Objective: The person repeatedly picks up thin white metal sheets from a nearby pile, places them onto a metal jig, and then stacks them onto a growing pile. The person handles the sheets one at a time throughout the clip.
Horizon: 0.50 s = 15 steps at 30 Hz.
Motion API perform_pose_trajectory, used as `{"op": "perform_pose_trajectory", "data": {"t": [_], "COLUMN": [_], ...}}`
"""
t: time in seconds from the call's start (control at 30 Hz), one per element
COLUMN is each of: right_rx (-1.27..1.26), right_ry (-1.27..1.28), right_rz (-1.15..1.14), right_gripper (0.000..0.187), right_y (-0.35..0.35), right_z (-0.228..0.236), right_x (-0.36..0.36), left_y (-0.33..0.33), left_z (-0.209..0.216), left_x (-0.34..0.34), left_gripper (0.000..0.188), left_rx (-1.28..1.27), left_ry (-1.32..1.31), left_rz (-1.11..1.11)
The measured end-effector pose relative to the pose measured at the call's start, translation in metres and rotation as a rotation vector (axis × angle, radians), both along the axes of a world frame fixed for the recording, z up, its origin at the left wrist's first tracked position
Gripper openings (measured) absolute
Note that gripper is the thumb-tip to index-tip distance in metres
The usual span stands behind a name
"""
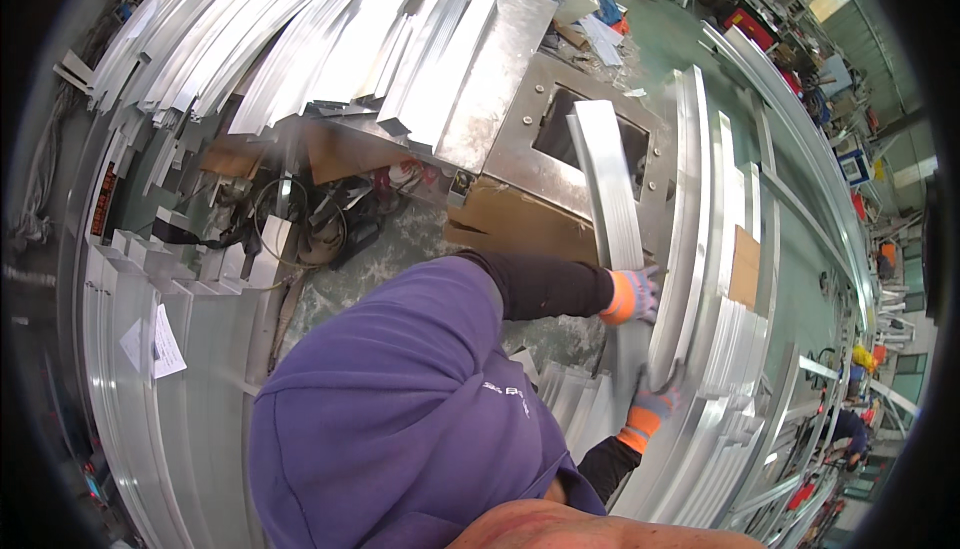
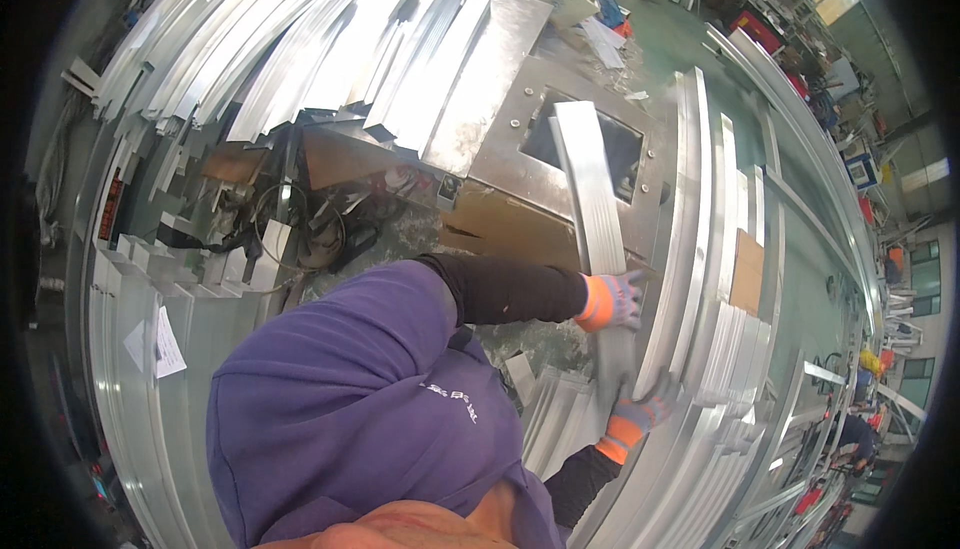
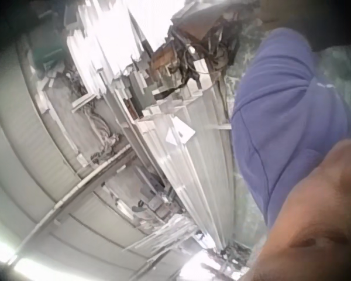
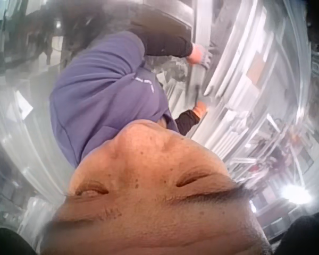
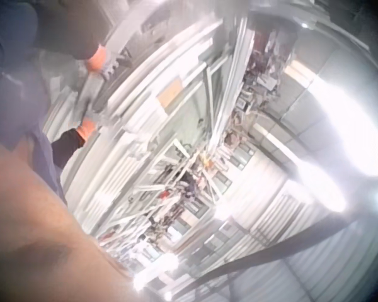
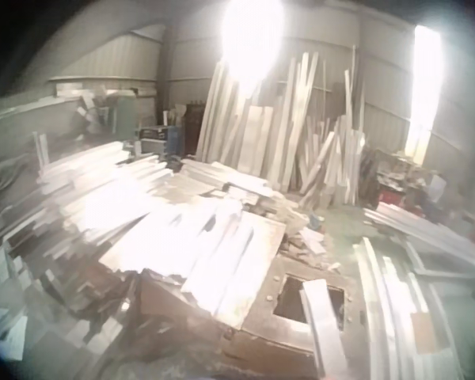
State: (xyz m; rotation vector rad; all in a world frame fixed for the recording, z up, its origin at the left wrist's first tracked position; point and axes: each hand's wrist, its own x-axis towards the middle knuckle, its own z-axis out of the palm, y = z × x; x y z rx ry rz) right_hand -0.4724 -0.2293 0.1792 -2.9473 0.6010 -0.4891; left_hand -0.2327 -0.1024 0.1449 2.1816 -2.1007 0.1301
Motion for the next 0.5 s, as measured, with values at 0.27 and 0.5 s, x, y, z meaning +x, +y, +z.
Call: {"op": "perform_pose_trajectory", "data": {"t": [0.27,0.5], "right_rx": [1.627,1.647], "right_ry": [0.398,0.311], "right_rz": [-0.218,-0.26], "right_gripper": [0.075,0.079], "right_y": [0.049,0.047], "right_z": [-0.139,-0.164], "right_x": [0.053,0.182], "left_y": [0.032,0.022], "left_z": [-0.078,-0.085], "left_x": [0.132,0.244], "left_gripper": [0.032,0.04], "left_rx": [-0.079,0.15], "left_ry": [-0.009,-0.051], "left_rz": [-0.146,0.042]}}
